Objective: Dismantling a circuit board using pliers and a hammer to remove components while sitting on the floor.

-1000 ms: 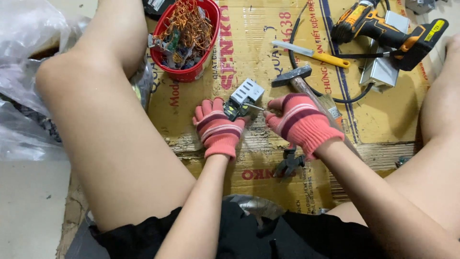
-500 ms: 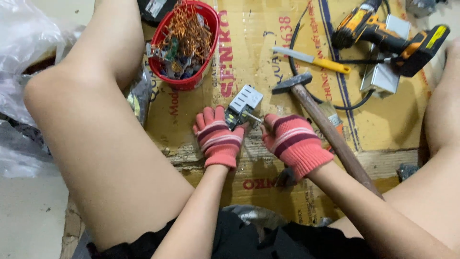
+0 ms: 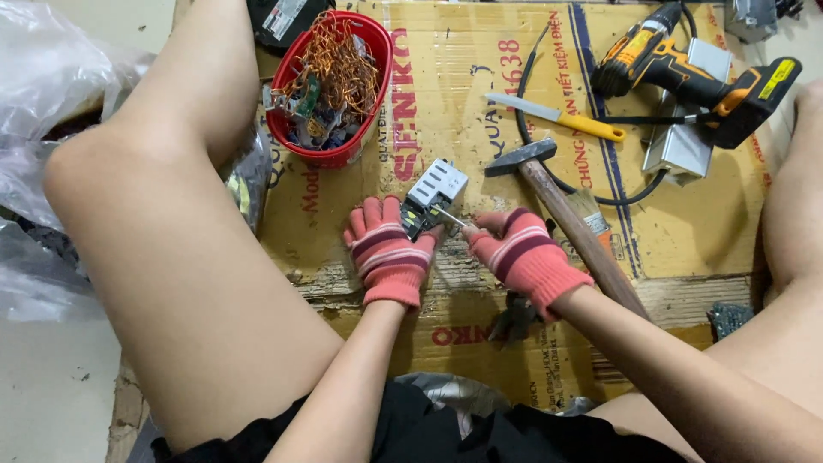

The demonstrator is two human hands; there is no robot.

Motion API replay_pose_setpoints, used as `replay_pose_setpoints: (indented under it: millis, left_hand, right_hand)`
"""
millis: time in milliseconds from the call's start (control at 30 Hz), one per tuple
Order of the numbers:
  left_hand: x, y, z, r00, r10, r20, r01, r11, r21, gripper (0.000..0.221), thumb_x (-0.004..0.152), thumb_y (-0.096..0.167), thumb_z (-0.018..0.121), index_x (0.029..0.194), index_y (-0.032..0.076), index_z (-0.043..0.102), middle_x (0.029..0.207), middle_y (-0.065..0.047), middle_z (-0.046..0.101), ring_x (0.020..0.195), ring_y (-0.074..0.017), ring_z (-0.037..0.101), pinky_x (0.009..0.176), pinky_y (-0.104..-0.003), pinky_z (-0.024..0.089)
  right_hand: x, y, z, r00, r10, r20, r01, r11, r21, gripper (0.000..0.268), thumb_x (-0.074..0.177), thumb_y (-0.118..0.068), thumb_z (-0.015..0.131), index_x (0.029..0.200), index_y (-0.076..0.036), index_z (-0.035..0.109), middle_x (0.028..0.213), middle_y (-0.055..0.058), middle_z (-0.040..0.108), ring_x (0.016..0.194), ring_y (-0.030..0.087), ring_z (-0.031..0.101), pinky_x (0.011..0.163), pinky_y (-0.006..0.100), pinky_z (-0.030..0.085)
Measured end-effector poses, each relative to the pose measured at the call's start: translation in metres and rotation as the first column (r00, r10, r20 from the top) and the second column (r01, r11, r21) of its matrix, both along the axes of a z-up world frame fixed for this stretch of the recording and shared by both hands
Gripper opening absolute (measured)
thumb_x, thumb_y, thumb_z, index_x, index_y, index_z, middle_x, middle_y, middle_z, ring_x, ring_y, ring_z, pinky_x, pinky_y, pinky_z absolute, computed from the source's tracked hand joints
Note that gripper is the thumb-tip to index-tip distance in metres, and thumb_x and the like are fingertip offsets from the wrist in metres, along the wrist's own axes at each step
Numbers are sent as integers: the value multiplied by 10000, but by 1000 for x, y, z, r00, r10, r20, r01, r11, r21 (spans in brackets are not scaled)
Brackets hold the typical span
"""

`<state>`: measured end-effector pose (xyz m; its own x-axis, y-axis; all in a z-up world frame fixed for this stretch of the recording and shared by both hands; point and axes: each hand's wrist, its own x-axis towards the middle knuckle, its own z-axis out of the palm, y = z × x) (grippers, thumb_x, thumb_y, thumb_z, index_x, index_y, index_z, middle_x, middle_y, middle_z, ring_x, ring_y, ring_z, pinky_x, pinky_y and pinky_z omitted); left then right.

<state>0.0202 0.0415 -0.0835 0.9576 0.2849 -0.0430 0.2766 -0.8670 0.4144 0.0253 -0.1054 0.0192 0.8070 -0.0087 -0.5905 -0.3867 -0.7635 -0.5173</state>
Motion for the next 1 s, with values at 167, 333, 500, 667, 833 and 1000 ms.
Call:
replay_pose_setpoints:
  millis: [167,333,500,667,833,1000]
  left_hand:
    - [3,1,-3,998,34,-45,-33,999,3,743,674,510,771,1308,172,579,1310,-66,527,1280,-282,460,1099,-481,363]
    - [2,1,-8,999,38,17,-38,999,0,747,645,537,798,1263,166,603,1262,-73,547,1253,-294,480,1079,-491,385]
    - [2,1,-8,999,35,13,-35,999,-3,754,645,577,799,1253,176,604,1247,-67,554,1238,-292,493,1071,-483,390]
    - [2,2,-9,999,34,41,-34,999,-5,781,635,584,819,1253,152,617,1210,-70,564,1206,-291,513,1057,-464,402]
    - [0,4,-14,998,48,46,-47,999,-19,788,601,538,843,1259,184,591,1205,-32,534,1217,-263,488,1051,-464,406]
    - [4,0,-12,999,28,38,-28,1000,-13,763,607,524,834,1244,187,587,1191,-25,520,1204,-249,480,1055,-458,394]
  right_hand:
    - [-9,9,-39,741,-574,-348,671,625,398,322,885,-181,606,1138,11,661,602,125,495,371,141,374,310,224,284]
    - [-14,13,-12,702,-591,-396,712,571,409,209,897,-165,589,1013,2,638,593,73,447,373,78,315,330,182,236]
    - [17,-10,-10,931,360,58,-314,873,-374,248,914,-304,649,1148,-242,699,987,117,774,919,333,760,759,455,633]
    - [43,-12,19,728,681,-84,-601,575,-555,237,953,-278,619,1174,-230,688,957,98,764,925,260,750,830,403,625]
    - [72,17,57,883,410,-229,-464,840,-281,275,897,-33,657,1143,-125,736,1127,119,788,1136,337,704,1123,499,452]
    - [63,18,73,882,429,-194,-471,810,-349,313,914,-108,644,1196,-207,739,1163,46,785,1178,252,698,1042,430,546]
